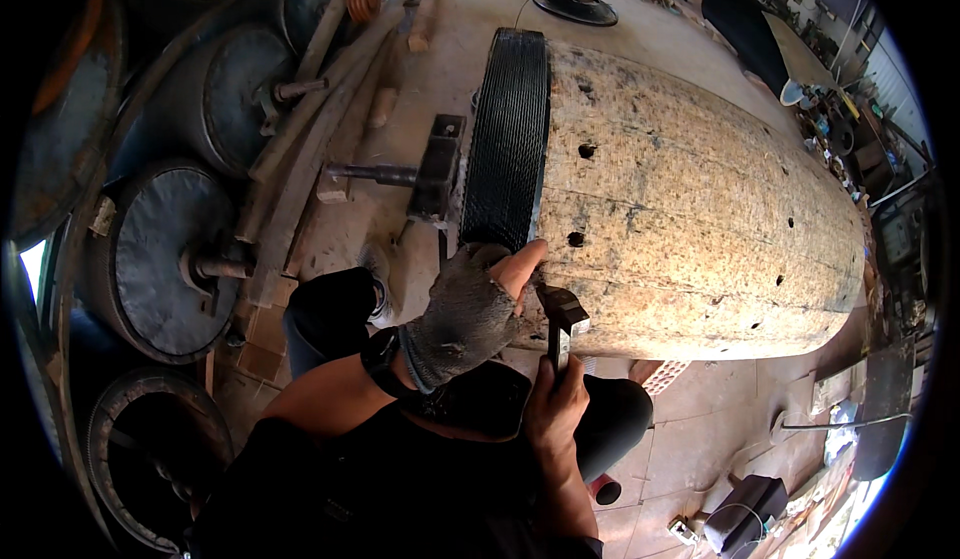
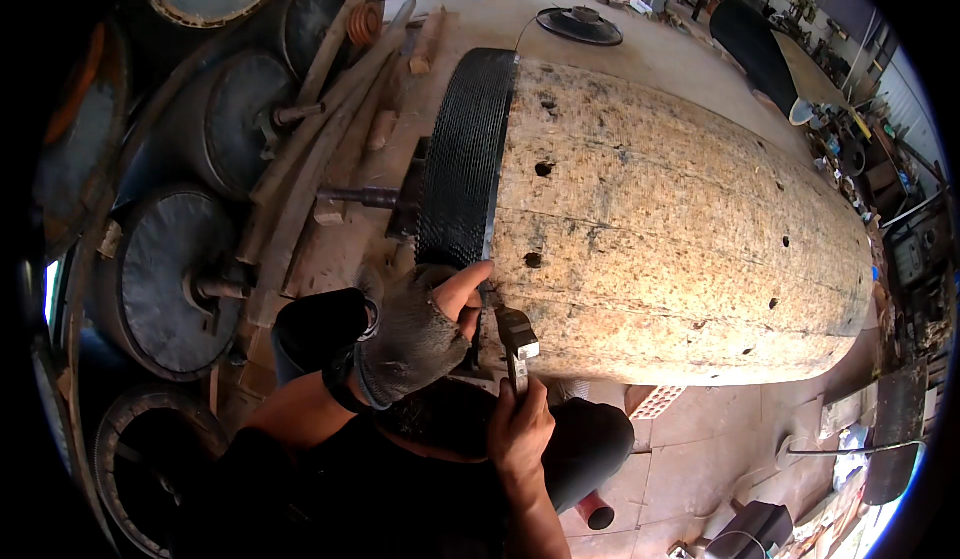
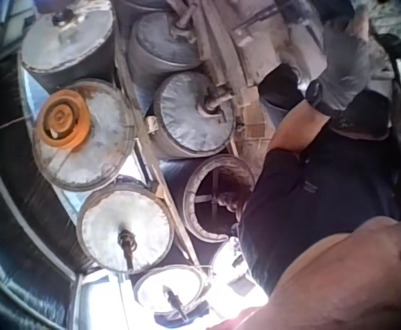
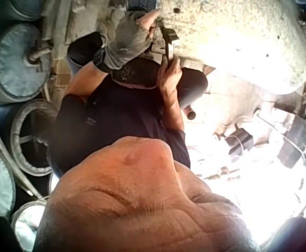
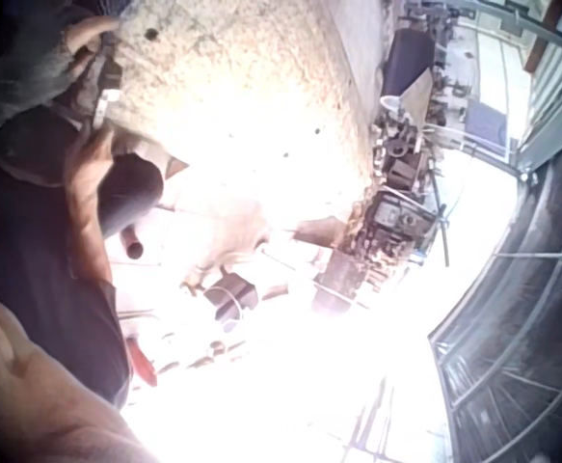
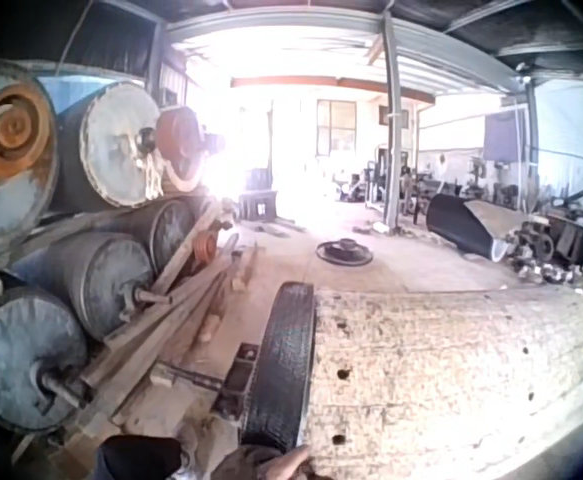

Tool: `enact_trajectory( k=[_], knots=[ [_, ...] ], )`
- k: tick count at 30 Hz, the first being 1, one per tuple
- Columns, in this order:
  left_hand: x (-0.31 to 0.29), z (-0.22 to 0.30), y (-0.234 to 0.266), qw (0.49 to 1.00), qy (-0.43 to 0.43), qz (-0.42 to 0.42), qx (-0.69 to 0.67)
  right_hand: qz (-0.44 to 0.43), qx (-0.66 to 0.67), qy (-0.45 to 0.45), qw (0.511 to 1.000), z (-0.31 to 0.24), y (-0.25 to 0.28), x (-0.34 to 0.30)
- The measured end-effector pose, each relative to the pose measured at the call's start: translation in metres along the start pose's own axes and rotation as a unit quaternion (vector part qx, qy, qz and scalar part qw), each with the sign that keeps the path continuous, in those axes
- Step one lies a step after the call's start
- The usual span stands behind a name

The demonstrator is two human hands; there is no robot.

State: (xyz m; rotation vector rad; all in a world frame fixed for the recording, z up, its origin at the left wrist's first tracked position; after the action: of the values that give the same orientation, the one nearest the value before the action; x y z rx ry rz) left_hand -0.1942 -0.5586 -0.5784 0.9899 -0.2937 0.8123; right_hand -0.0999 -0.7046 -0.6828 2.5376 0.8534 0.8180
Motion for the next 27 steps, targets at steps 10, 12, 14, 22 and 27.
enact_trajectory(
  k=[10,12,14,22,27],
  knots=[
    [0.005,0.011,-0.003,0.989,-0.017,0.098,0.107,-0.025,-0.028,0.033,0.999,-0.020,0.007,0.008],
    [0.006,0.012,-0.004,0.986,-0.008,0.092,0.141,0.001,-0.007,0.043,0.999,-0.023,0.013,0.006],
    [0.004,0.013,-0.006,0.980,-0.042,0.112,0.156,-0.006,-0.020,0.039,0.999,-0.026,0.014,0.005],
    [-0.045,0.027,0.014,0.966,-0.162,0.166,0.114,0.095,0.111,0.069,0.987,-0.030,0.038,0.001],
    [-0.119,-0.003,-0.050,0.972,-0.117,-0.157,0.127,-0.029,-0.037,-0.027,0.999,-0.013,0.008,0.009]
  ],
)
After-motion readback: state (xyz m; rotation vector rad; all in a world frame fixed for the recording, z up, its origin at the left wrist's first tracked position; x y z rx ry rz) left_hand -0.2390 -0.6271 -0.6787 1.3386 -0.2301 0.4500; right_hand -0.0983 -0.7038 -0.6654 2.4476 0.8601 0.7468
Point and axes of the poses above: each hand's wrist, its own x-axis towards the middle knuckle, its own y-axis out of the back of the hand, z = x × y, the point moved 7 cm from there along x, towards the middle knuckle, and after that the axes turned 2 degrees about z, right-handed, at the moved point
